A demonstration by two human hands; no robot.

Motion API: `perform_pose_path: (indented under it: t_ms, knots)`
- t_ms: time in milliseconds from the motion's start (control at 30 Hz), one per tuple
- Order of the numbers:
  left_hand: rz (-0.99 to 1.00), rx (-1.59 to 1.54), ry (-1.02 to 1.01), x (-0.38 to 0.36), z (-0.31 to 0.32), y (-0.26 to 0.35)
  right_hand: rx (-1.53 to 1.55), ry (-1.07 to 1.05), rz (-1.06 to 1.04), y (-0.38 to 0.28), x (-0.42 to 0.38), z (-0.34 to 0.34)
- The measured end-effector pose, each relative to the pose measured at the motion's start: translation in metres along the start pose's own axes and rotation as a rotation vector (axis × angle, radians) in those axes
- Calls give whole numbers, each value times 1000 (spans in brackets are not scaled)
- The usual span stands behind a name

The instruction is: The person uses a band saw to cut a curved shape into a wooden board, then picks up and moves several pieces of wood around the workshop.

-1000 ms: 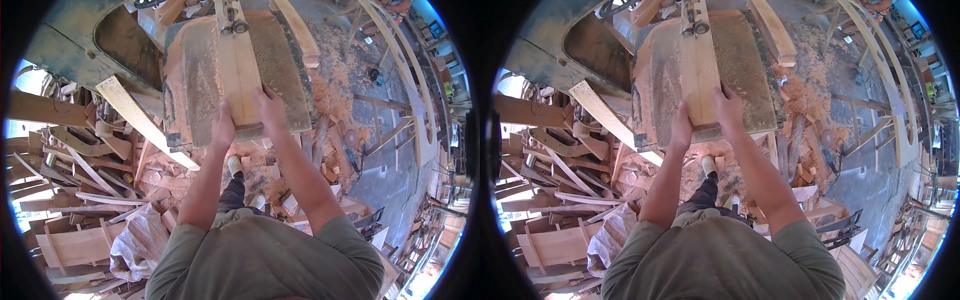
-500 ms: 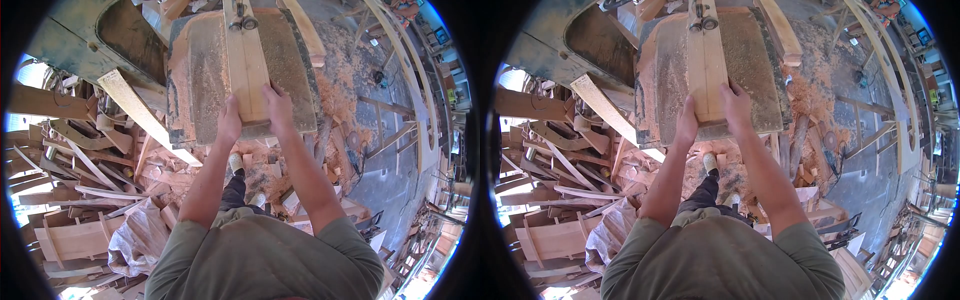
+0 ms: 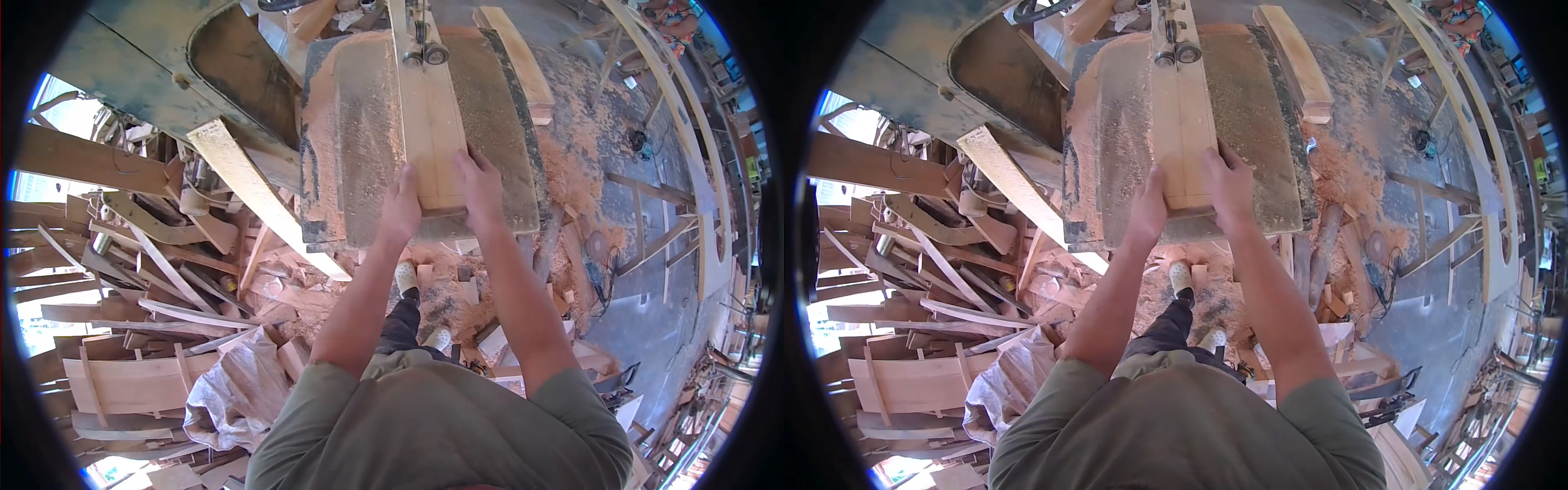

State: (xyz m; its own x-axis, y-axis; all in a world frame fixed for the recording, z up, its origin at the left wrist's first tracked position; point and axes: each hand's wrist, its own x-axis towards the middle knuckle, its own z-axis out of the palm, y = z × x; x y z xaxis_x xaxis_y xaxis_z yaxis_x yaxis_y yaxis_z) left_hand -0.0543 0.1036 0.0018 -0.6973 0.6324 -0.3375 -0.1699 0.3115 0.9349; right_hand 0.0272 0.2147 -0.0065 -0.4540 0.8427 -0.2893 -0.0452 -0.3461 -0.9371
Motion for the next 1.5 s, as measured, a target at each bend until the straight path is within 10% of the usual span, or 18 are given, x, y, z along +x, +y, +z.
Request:
perform_pose_path:
  t_ms: [333, 500, 1500]
  knots:
    - [-78, -319, -118, 22, 0, -18, -72, 3, -52, 7, 12, -3]
    - [-154, 132, 91, 13, 3, 15, -74, 5, -83, 7, 13, -1]
    - [-35, 86, 128, 29, 2, 8, -54, 46, -43, -4, 18, 8]
